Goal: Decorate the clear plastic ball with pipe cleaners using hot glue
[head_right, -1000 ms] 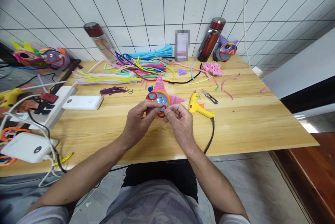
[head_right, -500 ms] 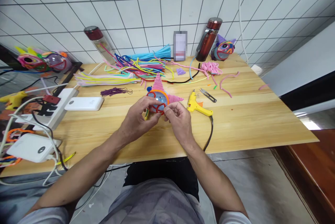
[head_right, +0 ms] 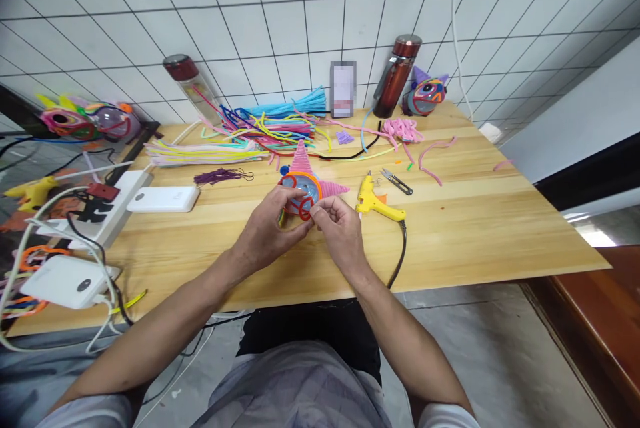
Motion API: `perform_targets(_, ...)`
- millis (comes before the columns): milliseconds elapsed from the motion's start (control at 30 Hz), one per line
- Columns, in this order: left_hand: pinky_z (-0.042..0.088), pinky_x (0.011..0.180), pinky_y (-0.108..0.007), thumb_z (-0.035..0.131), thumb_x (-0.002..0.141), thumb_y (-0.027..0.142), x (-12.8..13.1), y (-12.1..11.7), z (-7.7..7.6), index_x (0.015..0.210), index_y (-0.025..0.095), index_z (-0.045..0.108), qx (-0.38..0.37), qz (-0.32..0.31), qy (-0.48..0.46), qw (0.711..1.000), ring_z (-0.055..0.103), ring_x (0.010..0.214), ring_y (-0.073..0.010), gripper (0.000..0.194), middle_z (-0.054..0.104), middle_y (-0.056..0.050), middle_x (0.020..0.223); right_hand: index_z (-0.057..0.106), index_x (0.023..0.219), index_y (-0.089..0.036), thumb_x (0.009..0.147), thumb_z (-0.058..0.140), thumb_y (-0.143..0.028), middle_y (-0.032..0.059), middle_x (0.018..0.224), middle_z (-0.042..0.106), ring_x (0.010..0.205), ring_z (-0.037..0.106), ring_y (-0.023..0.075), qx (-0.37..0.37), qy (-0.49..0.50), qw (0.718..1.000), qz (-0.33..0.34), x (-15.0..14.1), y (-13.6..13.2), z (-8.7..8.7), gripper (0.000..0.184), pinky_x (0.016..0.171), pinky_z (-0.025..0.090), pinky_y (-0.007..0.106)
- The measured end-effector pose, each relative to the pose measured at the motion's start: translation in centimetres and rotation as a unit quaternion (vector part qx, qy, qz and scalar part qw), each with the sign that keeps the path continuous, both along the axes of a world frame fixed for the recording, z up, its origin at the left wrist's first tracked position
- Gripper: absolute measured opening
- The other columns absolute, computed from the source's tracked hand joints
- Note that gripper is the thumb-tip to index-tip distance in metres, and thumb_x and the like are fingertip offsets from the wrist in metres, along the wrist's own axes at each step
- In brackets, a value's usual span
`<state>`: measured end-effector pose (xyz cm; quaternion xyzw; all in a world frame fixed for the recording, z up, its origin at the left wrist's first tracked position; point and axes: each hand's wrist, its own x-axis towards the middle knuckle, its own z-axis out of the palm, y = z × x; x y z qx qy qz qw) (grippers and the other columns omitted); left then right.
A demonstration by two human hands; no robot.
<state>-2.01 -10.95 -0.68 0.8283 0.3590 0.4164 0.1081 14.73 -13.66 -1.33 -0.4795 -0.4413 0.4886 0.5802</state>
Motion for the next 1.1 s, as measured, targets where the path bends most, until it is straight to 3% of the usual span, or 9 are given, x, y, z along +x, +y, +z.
perform_targets(233,0.059,0.093,-0.041,0.075,0.094,0.019,-0.16,-0.11,0.43,0.122,0.023,0.064,0.016,-0.025,-0.008,1.0,0.072,0.106,-0.0252,0.03,0.076,-0.009,0.113,0.067,0.077,-0.023,0.082,0.076,-0.037,-0.0057,0.064,0.059,0.058,0.05,0.0122,0.003,0.0,1.0,-0.005,-0.04,-0.02,-0.08,0.017,0.061,0.045,0.028)
perform_targets(1100,0.06,0.086,-0.04,0.074,0.095,0.02,0.07,-0.19,0.05,0.117,0.022,0.062,0.064,0.009,0.015,0.998,0.073,0.098,-0.0249,0.026,0.077,-0.007,0.104,0.066,0.078,-0.023,0.083,0.074,-0.038,-0.0071,0.063,0.053,0.057,0.046,0.0121,0.0,-0.016,1.0,-0.004,0.07,-0.13,-0.16,0.017,0.059,0.04,0.028)
